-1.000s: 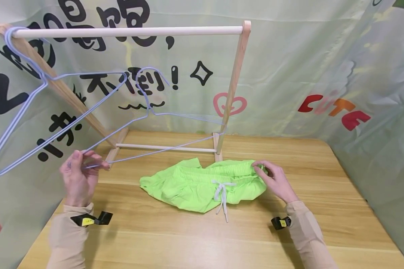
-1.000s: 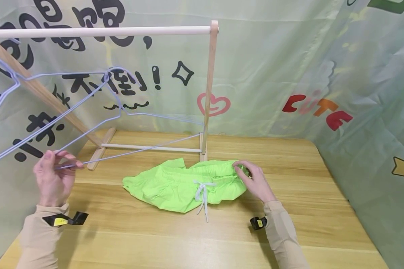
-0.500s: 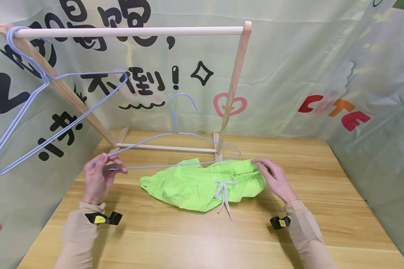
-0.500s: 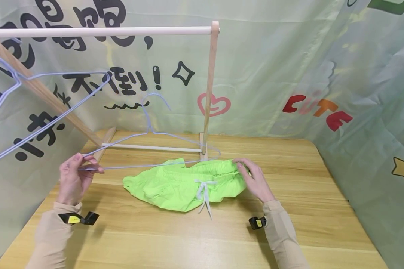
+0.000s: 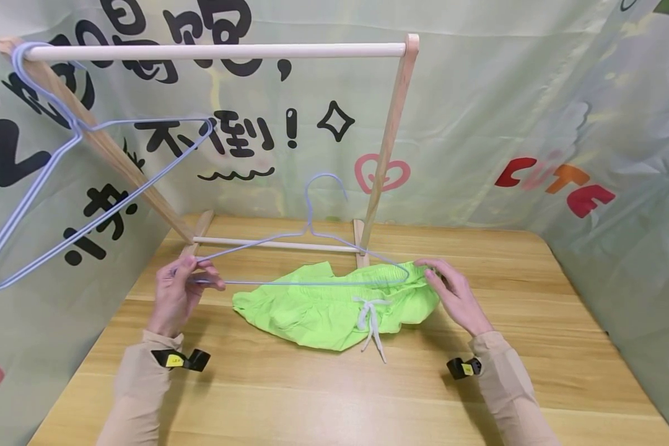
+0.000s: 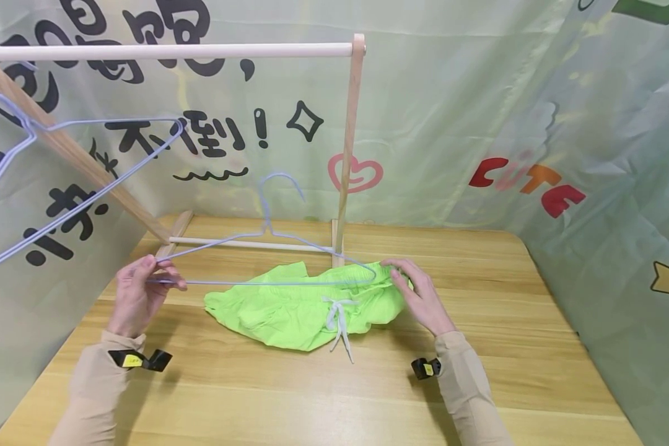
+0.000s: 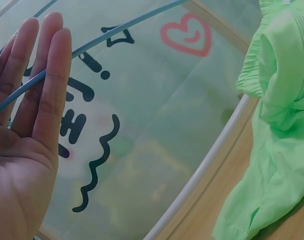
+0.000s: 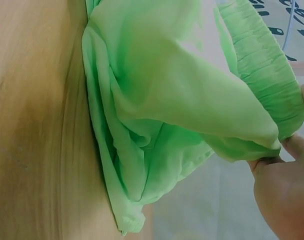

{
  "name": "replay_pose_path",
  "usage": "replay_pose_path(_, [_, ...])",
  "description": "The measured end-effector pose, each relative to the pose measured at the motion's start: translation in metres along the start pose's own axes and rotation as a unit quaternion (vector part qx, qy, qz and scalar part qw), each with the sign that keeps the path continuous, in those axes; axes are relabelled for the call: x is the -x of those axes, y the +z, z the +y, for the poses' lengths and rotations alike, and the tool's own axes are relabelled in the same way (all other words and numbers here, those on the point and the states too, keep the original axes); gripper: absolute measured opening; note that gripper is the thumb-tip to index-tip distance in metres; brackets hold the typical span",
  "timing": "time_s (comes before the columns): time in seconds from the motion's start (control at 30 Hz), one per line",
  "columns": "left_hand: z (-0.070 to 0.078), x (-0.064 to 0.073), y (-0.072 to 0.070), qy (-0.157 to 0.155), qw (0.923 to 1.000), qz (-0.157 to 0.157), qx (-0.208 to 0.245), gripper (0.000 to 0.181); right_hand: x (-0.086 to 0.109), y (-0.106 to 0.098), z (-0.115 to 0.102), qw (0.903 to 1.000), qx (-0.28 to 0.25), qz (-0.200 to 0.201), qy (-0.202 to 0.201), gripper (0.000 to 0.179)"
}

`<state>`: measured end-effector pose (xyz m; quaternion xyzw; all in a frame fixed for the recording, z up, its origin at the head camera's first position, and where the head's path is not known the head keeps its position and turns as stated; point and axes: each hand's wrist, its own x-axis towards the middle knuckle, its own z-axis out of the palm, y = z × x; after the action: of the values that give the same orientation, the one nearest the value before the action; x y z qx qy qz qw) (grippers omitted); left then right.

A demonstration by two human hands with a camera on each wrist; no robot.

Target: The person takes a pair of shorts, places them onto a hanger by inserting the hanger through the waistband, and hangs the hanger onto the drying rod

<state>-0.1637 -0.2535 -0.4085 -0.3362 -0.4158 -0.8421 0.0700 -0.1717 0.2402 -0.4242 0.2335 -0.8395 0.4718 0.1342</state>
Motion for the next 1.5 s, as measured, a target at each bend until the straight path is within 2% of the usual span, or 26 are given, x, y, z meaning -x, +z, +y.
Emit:
replay_pose_path(0.17, [-0.005,-0.003,0.003,-0.004,0.9999,-0.013,-0.004,0.043,-0.001,0.0,-0.003,0.9995,-0.017,-0.015,-0.022,0.029])
replay_pose_path(0.43, [-0.014,-0.006,0.008,-0.021,0.999,-0.031,-0.023,0.043,-0.001,0.0,-0.008,0.9985,-0.018,-0.038,-0.035,0.035])
replay_pose_path(0.53, [-0.017,-0.006,0.01,-0.041,0.9977,-0.029,-0.046,0.043,-0.002,0.002,-0.008,0.9972,-0.002,-0.038,-0.064,0.035])
replay_pose_path(0.63, [-0.019,-0.005,0.013,-0.065,0.994,-0.021,-0.085,0.043,-0.003,0.003,-0.008,0.9964,-0.002,-0.022,-0.082,0.034])
replay_pose_path(0.8, [-0.021,-0.004,0.015,-0.077,0.9918,-0.012,-0.102,0.042,-0.002,0.002,-0.009,0.9979,-0.04,0.032,-0.04,0.028])
replay_pose_path(0.93, [-0.024,-0.004,0.015,-0.073,0.9925,-0.01,-0.098,0.042,-0.001,-0.002,-0.011,0.9981,-0.039,0.047,-0.002,0.024])
replay_pose_path(1.1, [-0.027,-0.002,0.014,-0.073,0.993,-0.002,-0.093,0.04,0.001,-0.006,-0.011,0.9986,-0.029,0.024,0.038,0.022])
replay_pose_path(1.3, [-0.029,-0.002,0.013,-0.061,0.9949,-0.005,-0.08,0.042,0.005,-0.01,-0.011,0.9956,-0.012,-0.042,0.083,0.028])
replay_pose_path(1.4, [-0.03,-0.002,0.014,-0.062,0.9953,-0.005,-0.075,0.041,0.005,-0.012,-0.01,0.9943,-0.008,-0.058,0.089,0.028])
replay_pose_path(1.5, [-0.031,-0.002,0.014,-0.065,0.9954,-0.004,-0.071,0.04,0.005,-0.012,-0.009,0.9948,0.005,-0.054,0.086,0.025])
